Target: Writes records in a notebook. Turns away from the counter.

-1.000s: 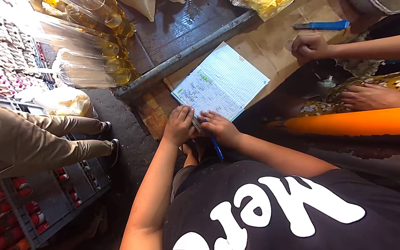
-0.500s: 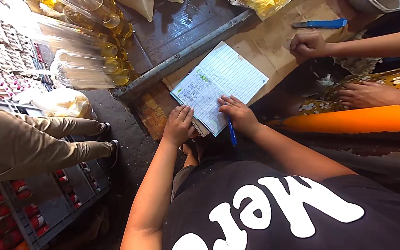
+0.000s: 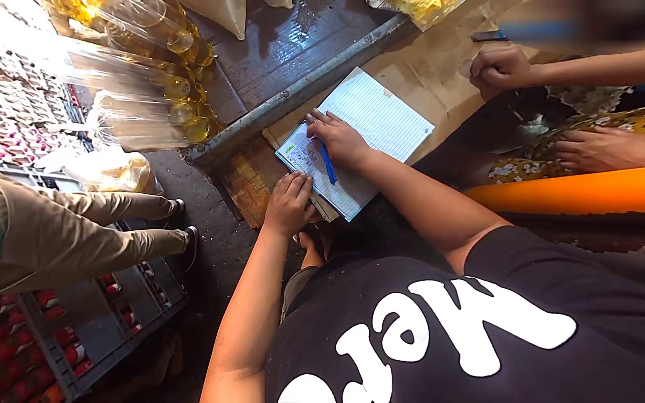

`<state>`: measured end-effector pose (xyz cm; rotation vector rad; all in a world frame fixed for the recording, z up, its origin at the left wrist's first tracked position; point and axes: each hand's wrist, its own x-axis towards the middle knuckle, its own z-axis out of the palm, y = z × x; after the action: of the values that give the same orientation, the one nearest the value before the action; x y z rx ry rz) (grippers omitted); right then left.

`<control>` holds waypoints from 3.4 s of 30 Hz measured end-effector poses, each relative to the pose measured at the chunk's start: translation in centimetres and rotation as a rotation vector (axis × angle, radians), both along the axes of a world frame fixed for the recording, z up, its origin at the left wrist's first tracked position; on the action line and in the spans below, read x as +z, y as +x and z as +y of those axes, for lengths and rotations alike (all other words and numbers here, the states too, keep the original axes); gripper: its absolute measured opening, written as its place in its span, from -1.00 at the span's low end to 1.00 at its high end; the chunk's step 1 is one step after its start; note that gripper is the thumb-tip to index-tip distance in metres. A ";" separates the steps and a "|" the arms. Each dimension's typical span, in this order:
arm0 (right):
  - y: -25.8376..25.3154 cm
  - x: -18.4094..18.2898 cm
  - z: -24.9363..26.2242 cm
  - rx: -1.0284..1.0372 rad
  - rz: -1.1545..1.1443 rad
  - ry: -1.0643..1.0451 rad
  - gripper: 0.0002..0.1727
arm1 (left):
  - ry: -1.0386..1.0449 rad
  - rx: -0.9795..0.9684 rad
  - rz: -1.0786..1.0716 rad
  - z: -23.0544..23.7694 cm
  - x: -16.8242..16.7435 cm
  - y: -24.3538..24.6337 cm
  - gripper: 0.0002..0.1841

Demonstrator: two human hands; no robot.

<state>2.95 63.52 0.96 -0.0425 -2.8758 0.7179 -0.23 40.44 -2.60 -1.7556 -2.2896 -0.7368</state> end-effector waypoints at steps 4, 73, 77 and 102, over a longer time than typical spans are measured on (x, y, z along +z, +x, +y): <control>5.5 -0.2 -0.2 -0.023 0.031 0.013 -0.66 | 0.018 -0.011 -0.015 0.0 0.0 0.0 -0.46; 3.5 -1.2 -4.5 -0.116 0.281 -0.560 -0.67 | 0.005 -0.016 -0.074 -0.1 0.2 0.0 -0.49; 3.6 -1.4 -4.3 -0.084 0.307 -0.656 -0.55 | 0.003 -0.018 -0.074 -0.1 0.2 0.0 -0.53; 3.6 -2.1 -4.9 -0.203 0.387 -0.459 -0.64 | 0.048 -0.008 -0.056 -0.1 -0.1 -0.1 -0.52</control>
<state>6.52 58.58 -1.10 -0.2242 -2.2571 1.1776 -0.33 40.38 -2.68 -1.7455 -2.2821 -0.8456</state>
